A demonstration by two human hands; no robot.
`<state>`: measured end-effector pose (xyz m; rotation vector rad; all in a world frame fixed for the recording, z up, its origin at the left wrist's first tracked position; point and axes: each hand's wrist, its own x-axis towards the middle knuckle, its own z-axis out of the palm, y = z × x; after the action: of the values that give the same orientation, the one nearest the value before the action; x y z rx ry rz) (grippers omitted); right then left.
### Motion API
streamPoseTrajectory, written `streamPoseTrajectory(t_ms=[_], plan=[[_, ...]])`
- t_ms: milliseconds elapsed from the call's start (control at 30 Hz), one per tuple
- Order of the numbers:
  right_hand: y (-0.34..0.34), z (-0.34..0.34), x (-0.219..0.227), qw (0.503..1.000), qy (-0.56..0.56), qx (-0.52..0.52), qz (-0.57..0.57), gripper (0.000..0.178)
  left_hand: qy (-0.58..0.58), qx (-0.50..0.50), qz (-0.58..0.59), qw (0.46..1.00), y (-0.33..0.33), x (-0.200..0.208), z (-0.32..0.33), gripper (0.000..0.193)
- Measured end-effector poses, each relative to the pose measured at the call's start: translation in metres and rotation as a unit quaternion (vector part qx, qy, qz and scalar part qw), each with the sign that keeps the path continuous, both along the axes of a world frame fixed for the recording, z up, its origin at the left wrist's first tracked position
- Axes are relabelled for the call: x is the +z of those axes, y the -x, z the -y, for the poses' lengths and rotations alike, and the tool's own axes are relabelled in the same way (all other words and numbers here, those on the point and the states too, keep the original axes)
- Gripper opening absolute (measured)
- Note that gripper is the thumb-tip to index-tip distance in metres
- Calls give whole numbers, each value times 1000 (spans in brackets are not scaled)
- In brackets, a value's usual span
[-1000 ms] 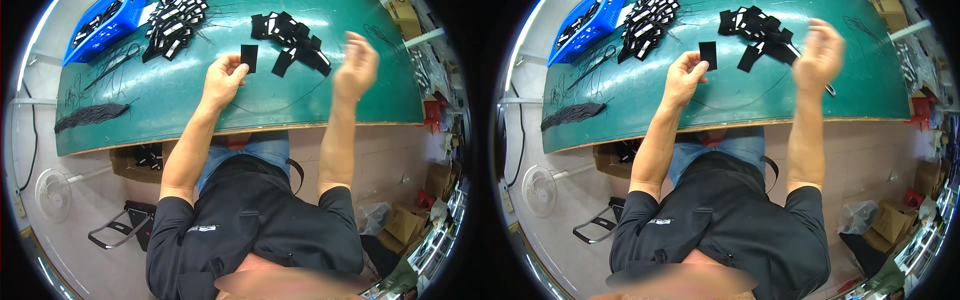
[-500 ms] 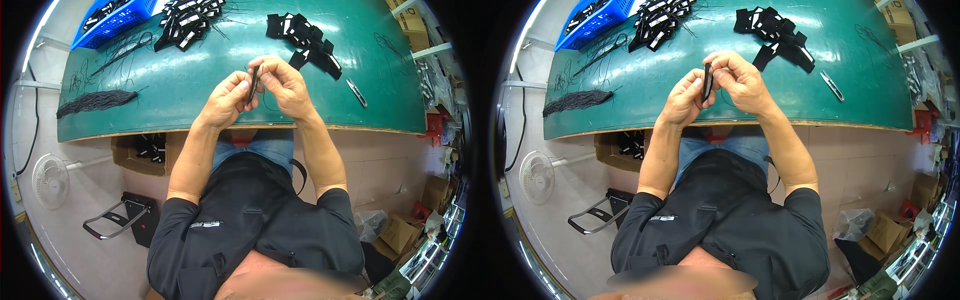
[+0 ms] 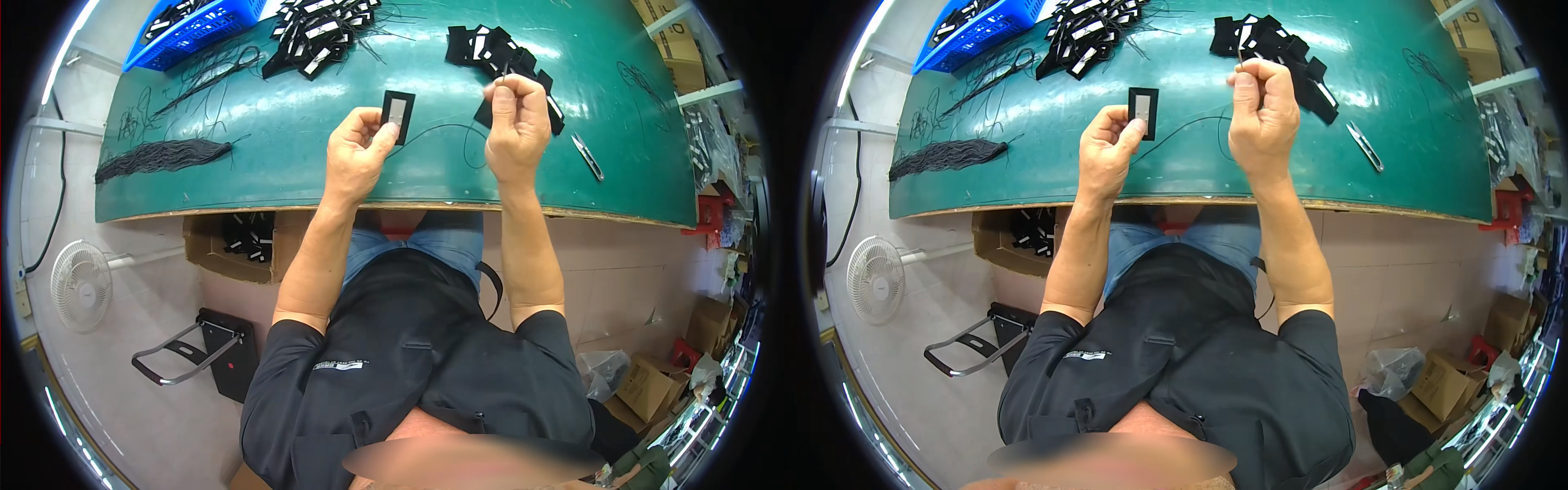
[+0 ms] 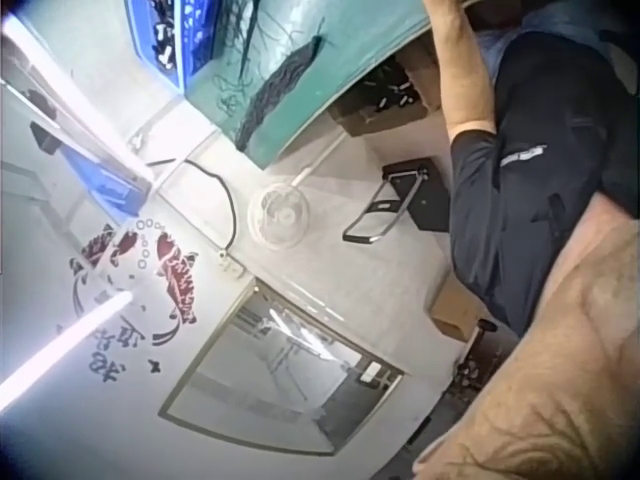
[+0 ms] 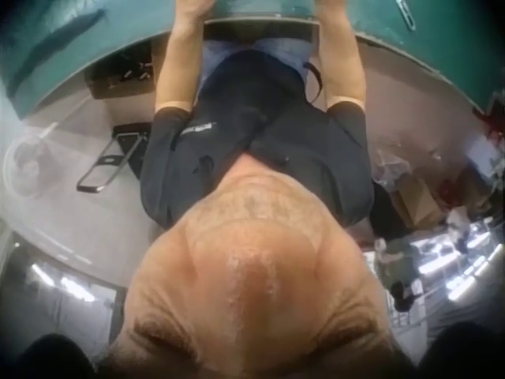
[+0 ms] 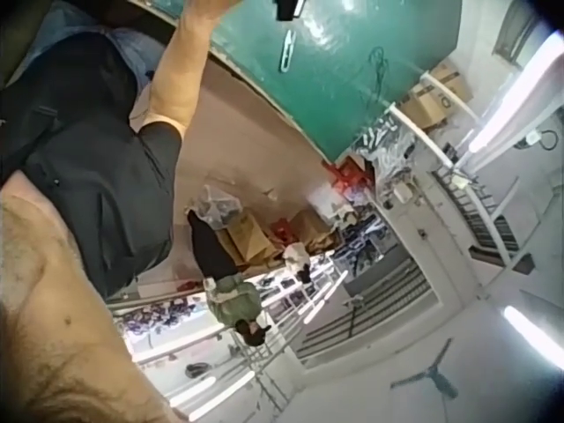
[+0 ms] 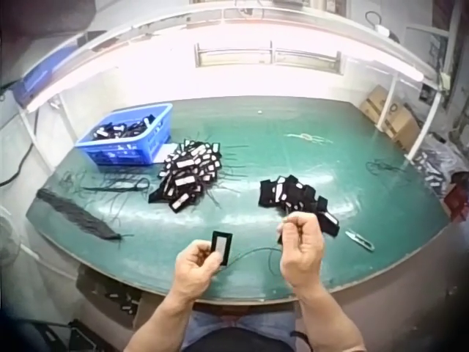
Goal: Assembling small electronic components by inserting wires and snapping plastic parts together at a manufacturing workstation.
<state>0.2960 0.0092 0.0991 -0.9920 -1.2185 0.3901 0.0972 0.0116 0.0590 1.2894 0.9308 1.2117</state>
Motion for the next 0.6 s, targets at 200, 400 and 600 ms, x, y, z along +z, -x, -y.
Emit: streamPoseTrajectory(t_ms=[200, 400, 600], plan=[[35, 23, -25, 973, 97, 106, 181, 3, -6, 33, 101, 994, 7, -2, 1, 15], [47, 19, -38, 975, 94, 97, 179, 2, -13, 45, 126, 991, 6, -8, 0, 17], [47, 17, -38, 978, 103, 91, 160, 2, -14, 45, 132, 990, 4, -12, -2, 17]])
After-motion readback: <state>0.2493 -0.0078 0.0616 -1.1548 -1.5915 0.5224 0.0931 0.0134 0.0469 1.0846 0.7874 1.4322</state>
